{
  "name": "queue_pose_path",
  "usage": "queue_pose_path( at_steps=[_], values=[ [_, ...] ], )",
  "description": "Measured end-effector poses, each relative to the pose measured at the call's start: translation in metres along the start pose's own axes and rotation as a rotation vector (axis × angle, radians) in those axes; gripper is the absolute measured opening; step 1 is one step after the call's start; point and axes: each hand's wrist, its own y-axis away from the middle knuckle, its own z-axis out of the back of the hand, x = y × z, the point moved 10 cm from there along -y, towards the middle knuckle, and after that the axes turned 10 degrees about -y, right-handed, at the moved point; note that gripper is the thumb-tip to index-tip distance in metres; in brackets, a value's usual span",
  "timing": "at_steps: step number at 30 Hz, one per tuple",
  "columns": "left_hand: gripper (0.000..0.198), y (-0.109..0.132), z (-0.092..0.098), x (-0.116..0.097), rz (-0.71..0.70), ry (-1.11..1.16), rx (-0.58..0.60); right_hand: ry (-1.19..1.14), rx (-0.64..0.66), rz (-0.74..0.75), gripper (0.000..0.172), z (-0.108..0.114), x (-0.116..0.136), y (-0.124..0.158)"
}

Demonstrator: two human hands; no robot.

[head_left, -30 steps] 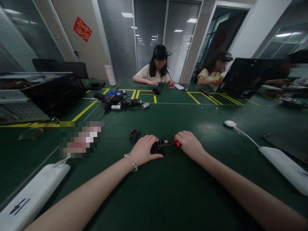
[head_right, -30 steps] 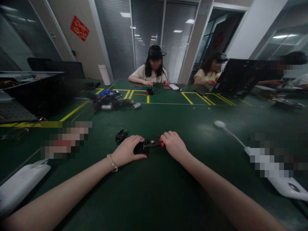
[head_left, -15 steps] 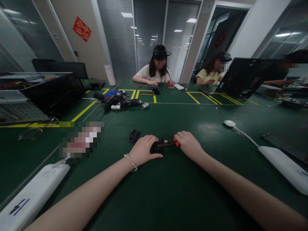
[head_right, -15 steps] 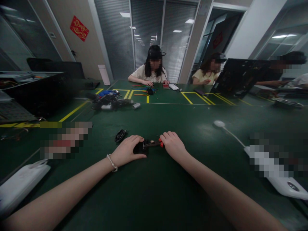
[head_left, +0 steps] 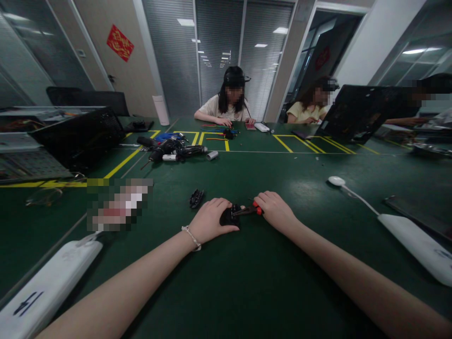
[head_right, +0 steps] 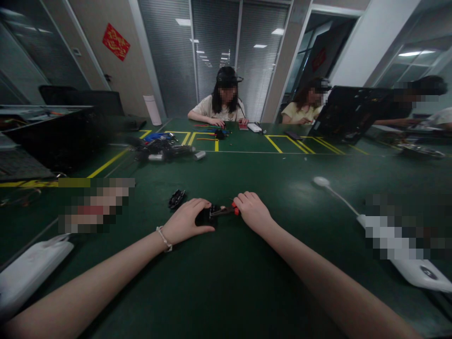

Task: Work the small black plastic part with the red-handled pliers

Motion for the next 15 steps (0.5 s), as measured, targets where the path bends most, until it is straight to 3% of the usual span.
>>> queue_pose_path(
  at_steps=[15],
  values=[
    [0.054,0.0004,-0.0009,0.0007,0.014,0.011,0.019,0.004,-0.004,-0.01,0.026,0.0007,-0.0002,0.0019]
  ],
)
